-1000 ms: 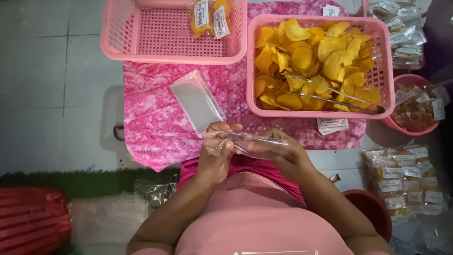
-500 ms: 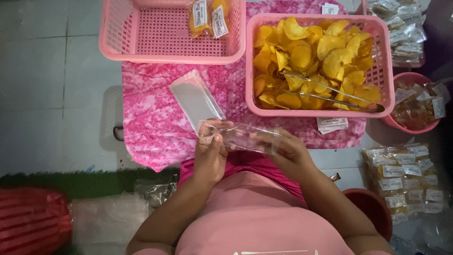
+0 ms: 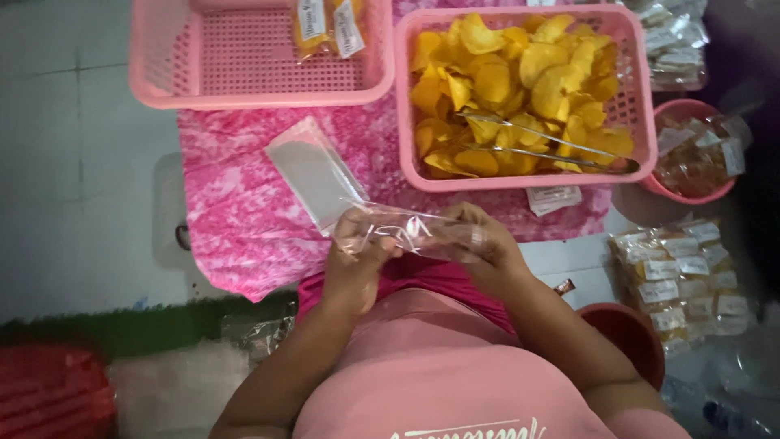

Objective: A person is manually packaging chips into small plastic bags using tongs and a spoon, then applying labels to the finished bags.

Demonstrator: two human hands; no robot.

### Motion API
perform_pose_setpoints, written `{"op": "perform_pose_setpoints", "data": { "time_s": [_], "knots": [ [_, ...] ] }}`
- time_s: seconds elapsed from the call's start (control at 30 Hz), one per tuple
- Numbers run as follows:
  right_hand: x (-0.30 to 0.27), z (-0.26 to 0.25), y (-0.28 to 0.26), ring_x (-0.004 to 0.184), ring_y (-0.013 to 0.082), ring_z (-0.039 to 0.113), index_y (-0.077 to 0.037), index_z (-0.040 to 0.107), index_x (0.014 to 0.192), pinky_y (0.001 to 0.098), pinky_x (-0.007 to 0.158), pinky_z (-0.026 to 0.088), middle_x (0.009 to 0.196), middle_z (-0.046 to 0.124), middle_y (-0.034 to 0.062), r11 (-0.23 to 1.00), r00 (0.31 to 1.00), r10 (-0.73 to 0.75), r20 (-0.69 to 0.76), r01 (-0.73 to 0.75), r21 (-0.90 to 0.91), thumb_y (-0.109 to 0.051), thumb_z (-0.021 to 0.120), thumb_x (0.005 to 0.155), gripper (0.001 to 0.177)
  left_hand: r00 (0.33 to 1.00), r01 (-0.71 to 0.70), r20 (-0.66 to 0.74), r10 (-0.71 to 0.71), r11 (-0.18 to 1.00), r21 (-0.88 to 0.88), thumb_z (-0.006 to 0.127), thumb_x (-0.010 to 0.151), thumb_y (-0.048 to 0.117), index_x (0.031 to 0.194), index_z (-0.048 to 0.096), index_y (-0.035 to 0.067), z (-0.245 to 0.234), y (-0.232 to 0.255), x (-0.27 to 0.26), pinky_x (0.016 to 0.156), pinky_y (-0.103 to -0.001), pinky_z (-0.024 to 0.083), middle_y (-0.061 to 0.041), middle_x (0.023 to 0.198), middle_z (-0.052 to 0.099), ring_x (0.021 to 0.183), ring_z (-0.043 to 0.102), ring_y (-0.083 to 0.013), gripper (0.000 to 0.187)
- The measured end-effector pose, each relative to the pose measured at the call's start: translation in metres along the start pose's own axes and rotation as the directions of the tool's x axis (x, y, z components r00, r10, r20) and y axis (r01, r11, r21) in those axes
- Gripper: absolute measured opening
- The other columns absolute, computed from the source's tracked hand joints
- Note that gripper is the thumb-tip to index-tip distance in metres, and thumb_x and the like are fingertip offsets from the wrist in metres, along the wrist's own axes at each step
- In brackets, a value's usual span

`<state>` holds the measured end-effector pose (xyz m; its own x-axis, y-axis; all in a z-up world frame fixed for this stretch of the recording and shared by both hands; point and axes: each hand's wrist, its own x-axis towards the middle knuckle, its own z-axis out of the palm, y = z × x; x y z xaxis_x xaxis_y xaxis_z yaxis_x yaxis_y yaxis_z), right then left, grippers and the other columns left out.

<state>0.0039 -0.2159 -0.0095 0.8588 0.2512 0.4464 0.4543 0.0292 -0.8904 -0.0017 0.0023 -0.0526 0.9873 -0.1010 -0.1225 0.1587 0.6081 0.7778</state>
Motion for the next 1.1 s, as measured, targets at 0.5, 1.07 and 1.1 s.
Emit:
{"op": "perform_pose_setpoints", "data": {
  "time_s": [0.5, 1.07, 1.1],
  "knots": [
    [0.021, -0.011, -0.051, 0.091, 0.0378, 0.073, -0.002, 0.075, 0.115, 0.0449, 0.079, 0.059, 0.105, 0.067, 0.0208, 0.977, 0.998, -0.019, -0.067, 0.005, -0.211, -0.001, 0.067, 0.096, 0.021, 0.959, 0.008, -0.284, -0.01, 1.0, -0.006, 0.071, 0.097, 0.009, 0.107, 0.057, 0.017, 0.019, 0.039, 0.005, 0.06, -0.017, 0.055, 0.002, 0.088, 0.062, 0.076, 0.067, -0.0114, 0.019],
    [0.007, -0.12, -0.081, 0.101, 0.0249, 0.059, 0.001, 0.071, 0.119, 0.0358, 0.084, 0.049, 0.118, 0.064, 0.0159, 0.573, 0.915, -0.247, -0.319, -0.127, -0.809, 0.006, 0.074, 0.096, 0.023, 0.992, 0.011, -0.121, -0.024, 0.995, -0.1, 0.073, 0.098, 0.017, 0.119, 0.055, 0.014, 0.01, 0.034, 0.004, 0.078, -0.024, 0.05, -0.001, 0.098, 0.064, 0.093, 0.064, -0.0134, 0.027],
    [0.009, -0.124, -0.083, 0.103, 0.0264, 0.057, 0.0, 0.074, 0.118, 0.0398, 0.088, 0.046, 0.117, 0.064, 0.0159, 0.467, 0.92, -0.245, -0.307, -0.165, -0.869, 0.003, 0.078, 0.096, 0.023, 0.994, 0.009, -0.111, -0.02, 0.995, -0.095, 0.073, 0.097, 0.018, 0.117, 0.056, 0.014, 0.011, 0.035, 0.004, 0.079, -0.024, 0.049, -0.002, 0.1, 0.065, 0.092, 0.063, -0.0133, 0.027]
  ]
}}
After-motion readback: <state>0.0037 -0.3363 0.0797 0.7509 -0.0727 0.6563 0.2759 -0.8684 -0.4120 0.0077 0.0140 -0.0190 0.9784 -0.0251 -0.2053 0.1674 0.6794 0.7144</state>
